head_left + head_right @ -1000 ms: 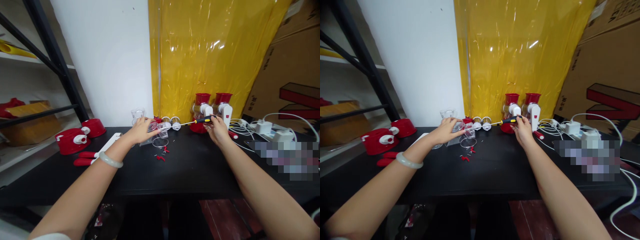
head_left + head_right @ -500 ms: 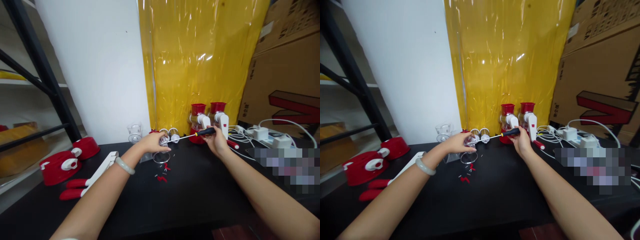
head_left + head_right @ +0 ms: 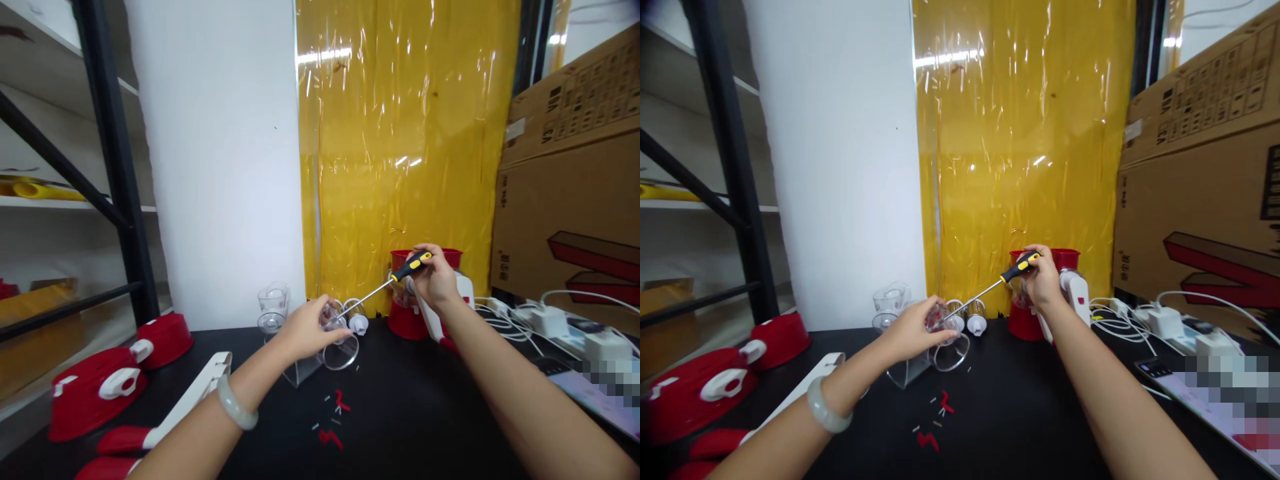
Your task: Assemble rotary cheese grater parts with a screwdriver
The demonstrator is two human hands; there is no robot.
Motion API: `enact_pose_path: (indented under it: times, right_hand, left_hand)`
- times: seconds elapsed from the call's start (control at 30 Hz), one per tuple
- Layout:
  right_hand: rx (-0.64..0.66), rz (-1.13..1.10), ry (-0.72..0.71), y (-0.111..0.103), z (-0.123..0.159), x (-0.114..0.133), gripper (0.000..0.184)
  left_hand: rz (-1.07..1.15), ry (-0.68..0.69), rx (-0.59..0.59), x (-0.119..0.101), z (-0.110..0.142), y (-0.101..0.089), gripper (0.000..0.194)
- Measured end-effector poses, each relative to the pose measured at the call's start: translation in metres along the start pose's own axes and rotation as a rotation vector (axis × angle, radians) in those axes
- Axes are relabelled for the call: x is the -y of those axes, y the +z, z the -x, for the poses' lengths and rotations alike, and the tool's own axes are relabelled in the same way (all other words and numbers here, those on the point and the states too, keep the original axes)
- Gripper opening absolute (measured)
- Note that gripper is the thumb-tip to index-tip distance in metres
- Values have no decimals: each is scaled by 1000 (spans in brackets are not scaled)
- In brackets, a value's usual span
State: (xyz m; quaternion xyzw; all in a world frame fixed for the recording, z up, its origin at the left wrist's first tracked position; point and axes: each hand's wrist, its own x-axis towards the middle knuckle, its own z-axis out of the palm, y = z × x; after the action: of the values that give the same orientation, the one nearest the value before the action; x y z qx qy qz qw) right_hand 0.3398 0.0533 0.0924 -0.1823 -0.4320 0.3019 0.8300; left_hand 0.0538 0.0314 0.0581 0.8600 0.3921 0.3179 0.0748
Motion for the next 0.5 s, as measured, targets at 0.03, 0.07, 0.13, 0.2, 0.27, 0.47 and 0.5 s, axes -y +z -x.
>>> enact_pose_path:
  times: [0.03,0.07,0.13,0.2,0.27,0.47,0.5]
  right_hand:
    - [32,-29,-8,9,-4,2,15]
    - [54,-46,-4,17,-8,3,19]
    - [50,-58,46,28,-11,3,32]
    - [10,-69,125,34,-12,1,37]
    - [-18,-74,183,32,-11,-2,34]
    - [82,276,163,-1,-20,-1,28]
    - [94,350,188,-6,-23,0,32]
  left_hand:
    - [-2,-12,-5,-1,1,0,57]
    - [-2,-24,-7,-1,3,1,57]
    - [3,-44,-17,-2,7,2,56]
    - [12,-70,-25,-2,12,3,54]
    - [17,-90,-18,-3,15,4,54]
    - [3,-63,0,-3,18,10,53]
    - [-3,-49,-2,-3,18,11,53]
